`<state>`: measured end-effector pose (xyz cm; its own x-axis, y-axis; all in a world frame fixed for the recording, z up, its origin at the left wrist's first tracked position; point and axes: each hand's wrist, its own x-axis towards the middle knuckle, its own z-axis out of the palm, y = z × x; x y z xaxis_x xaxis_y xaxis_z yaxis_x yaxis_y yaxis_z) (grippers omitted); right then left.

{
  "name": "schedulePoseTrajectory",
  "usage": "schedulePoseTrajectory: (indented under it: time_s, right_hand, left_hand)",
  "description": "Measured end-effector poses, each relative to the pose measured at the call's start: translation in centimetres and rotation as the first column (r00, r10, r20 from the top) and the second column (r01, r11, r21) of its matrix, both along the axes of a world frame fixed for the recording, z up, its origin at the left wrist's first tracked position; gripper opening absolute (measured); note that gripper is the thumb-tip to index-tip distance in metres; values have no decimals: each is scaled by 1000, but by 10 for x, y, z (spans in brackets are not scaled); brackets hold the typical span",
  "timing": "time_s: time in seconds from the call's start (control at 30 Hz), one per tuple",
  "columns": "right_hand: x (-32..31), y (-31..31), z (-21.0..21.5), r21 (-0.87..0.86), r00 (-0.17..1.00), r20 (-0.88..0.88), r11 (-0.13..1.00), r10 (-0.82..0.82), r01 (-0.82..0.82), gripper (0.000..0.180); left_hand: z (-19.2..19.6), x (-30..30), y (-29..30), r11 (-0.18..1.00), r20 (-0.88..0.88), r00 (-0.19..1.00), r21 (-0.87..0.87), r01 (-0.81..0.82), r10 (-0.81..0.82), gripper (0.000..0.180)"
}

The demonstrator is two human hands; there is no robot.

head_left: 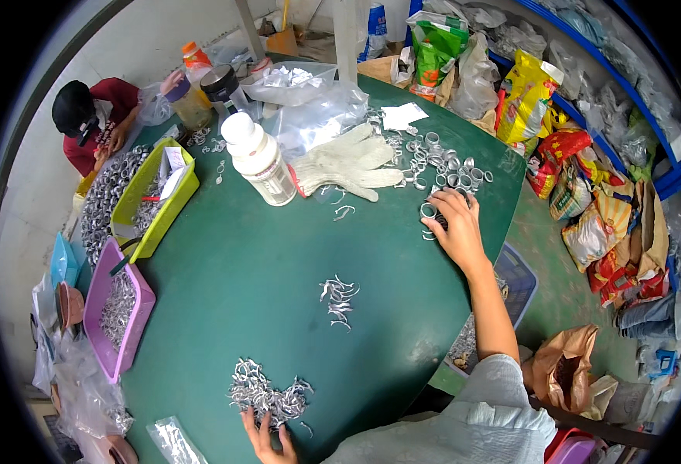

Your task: The person sorts through piles of small hooked metal components by hand on a green workbench, then gathers a handful from a blue bin on the floor and places them on the table.

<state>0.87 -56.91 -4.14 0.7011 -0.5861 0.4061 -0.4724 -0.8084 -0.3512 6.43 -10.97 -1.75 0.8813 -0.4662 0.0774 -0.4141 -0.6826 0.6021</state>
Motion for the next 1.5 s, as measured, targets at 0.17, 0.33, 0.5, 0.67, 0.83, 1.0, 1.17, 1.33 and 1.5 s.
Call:
schedulePoseTrajectory:
  time_s: [0.17, 0.33, 0.5, 0.67, 0.83, 1.0, 1.17, 1.33, 1.5]
  right_hand:
    - [0, -2, -2, 51, 987, 137, 994, 85, -93, 28]
    - [-16, -30, -11, 94, 788, 423, 887, -447, 452, 26]
    - [-31, -52, -35, 340, 624, 404, 743, -669, 576, 30]
    - [-36, -46, -27, 365, 685, 348, 766, -640, 530, 27]
    - [-14, -20, 3, 86, 879, 461, 992, -119, 89, 56]
    - [-5, -6, -3, -104, 998, 38, 994, 50, -46, 69]
    - [0, -26, -13, -151, 988, 98, 980, -117, 131, 51]
    - [4, -12, -4, -214, 994, 105, 977, 13, 10, 45]
    - [1, -25, -15, -170, 956, 279, 975, -93, 145, 36]
  left_hand:
    - [-2, 1, 3, 1000, 26, 999, -16, -19, 20, 31]
    - [0, 2, 0, 1000, 51, 999, 0, -15, 15, 32]
    - [9, -1, 1, 999, 37, 999, -45, -21, 22, 38]
    - [10, -4, 14, 984, -35, 985, 60, 170, -168, 58]
    - [-6, -7, 25, 968, -5, 980, 156, 196, -197, 61]
    - [1, -14, 4, 988, -56, 997, 145, 60, -52, 45]
    - [-4, -11, 5, 993, 24, 998, 111, 50, -53, 39]
    - [-4, -16, 7, 999, 32, 999, 48, 12, -14, 34]
    - [0, -26, 15, 998, 50, 999, 65, 0, -3, 44]
